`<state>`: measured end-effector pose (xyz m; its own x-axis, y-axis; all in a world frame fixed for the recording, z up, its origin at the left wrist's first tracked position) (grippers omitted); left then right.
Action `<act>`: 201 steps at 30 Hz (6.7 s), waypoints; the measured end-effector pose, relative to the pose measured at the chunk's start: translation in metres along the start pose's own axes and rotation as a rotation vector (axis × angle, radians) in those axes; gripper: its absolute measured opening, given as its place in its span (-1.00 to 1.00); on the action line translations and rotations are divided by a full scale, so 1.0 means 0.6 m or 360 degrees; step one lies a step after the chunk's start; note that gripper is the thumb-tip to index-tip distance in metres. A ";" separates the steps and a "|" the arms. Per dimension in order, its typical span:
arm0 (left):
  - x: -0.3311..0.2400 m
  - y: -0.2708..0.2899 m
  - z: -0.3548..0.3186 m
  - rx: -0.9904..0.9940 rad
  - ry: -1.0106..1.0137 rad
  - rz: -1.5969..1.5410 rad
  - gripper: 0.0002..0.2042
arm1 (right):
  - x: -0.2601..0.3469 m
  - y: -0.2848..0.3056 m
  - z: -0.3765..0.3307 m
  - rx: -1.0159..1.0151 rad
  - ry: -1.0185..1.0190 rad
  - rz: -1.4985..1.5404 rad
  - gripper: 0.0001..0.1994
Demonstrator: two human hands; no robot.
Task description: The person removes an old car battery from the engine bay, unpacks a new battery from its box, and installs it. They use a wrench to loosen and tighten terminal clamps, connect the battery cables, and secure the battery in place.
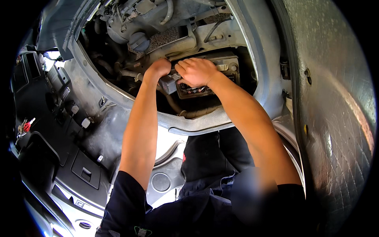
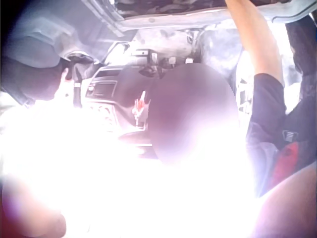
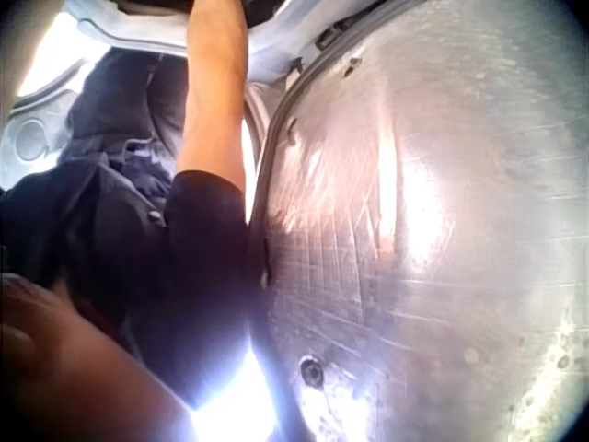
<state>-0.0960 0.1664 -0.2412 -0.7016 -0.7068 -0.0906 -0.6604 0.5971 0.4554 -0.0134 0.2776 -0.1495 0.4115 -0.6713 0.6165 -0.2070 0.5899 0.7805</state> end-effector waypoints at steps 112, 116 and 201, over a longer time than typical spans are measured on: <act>0.029 0.000 -0.087 -0.0238 0.0770 -0.1946 -0.66 | 0.011 -0.010 0.016 0.0436 -0.1508 0.1111 -0.81; 0.020 0.027 -0.090 0.0091 0.0932 -0.1786 -0.68 | 0.022 0.000 0.013 0.0422 -0.1596 0.1196 -0.78; 0.018 0.058 -0.090 0.0095 0.0097 -0.1063 -0.68 | 0.070 0.025 0.033 0.0416 -0.1447 0.0846 -0.57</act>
<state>-0.1121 0.1588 -0.1786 -0.1222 -0.9508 -0.2847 -0.9622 0.0431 0.2691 -0.0168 0.2493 -0.1102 -0.5763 -0.5027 0.6443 -0.3913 0.8619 0.3225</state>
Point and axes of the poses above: each hand's wrist, its own z-axis towards the middle knuckle, its own y-axis out of the back of the hand, x = y × z, the point moved 6 cm from there along z, towards the middle knuckle, and after that the axes turned 7 degrees about y, right-handed, at the moved point
